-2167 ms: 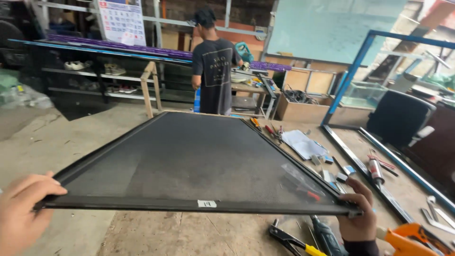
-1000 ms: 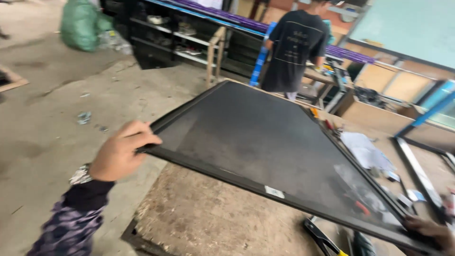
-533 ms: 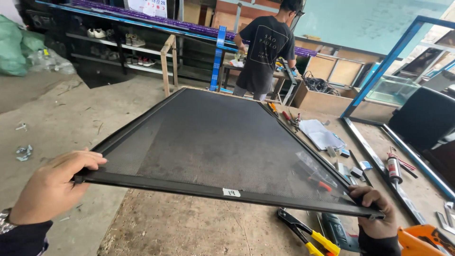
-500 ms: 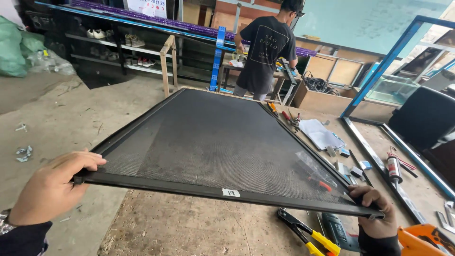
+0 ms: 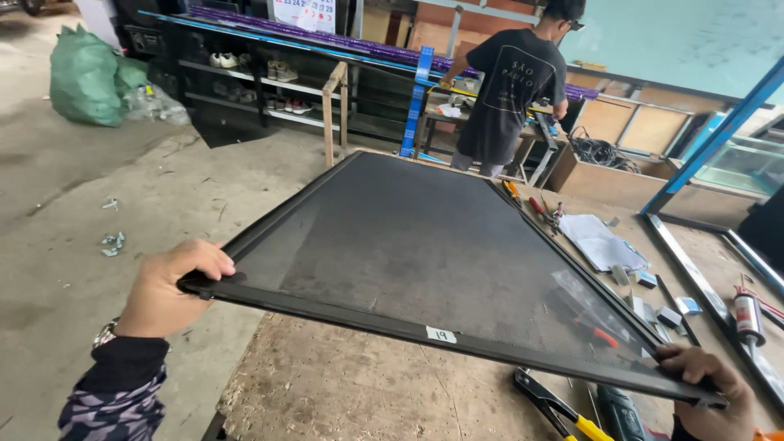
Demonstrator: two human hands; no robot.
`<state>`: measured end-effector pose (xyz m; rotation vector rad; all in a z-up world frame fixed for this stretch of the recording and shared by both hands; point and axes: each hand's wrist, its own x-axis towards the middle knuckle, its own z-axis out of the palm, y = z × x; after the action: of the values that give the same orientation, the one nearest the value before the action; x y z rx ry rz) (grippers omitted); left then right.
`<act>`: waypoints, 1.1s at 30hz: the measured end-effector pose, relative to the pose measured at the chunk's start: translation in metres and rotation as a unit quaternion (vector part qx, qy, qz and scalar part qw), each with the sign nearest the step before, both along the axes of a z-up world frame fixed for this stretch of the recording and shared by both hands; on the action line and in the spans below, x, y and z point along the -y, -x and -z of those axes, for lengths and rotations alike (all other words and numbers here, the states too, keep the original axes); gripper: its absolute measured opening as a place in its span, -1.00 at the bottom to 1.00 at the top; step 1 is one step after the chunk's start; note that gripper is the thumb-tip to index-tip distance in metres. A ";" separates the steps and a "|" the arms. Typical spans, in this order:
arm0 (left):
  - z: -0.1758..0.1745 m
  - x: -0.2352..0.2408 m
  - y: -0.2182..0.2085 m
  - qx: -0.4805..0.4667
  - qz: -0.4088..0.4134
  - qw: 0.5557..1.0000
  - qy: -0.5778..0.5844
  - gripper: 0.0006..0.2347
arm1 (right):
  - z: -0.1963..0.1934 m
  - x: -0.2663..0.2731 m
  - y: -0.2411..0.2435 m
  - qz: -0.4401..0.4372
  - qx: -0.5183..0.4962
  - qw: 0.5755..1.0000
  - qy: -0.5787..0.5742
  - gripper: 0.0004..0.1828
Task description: Assembling a metal screen frame by drilling holes and installing rivets
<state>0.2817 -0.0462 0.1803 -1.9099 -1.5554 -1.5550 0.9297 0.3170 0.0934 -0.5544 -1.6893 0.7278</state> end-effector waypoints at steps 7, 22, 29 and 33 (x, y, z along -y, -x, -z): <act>0.008 -0.015 0.009 0.013 0.012 1.000 -0.012 -0.68 | 0.009 -0.019 -0.003 0.042 0.009 0.999 0.008 -0.61; 0.111 -0.068 0.131 0.177 0.214 0.955 -0.106 -0.84 | -0.010 0.019 0.043 -0.078 -0.046 0.989 -0.120 -0.75; 0.194 -0.076 0.174 0.083 0.272 0.944 -0.170 -0.86 | -0.017 0.034 0.057 -0.021 -0.031 0.994 -0.103 -0.74; 0.171 -0.053 0.131 0.137 0.197 0.962 -0.133 -0.87 | -0.021 0.037 0.054 0.029 0.027 0.995 -0.090 -0.79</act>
<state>0.1510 0.0065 0.0096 -1.9973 -1.0149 -2.1480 0.8758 0.2797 0.1148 -0.4986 -1.7610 0.5172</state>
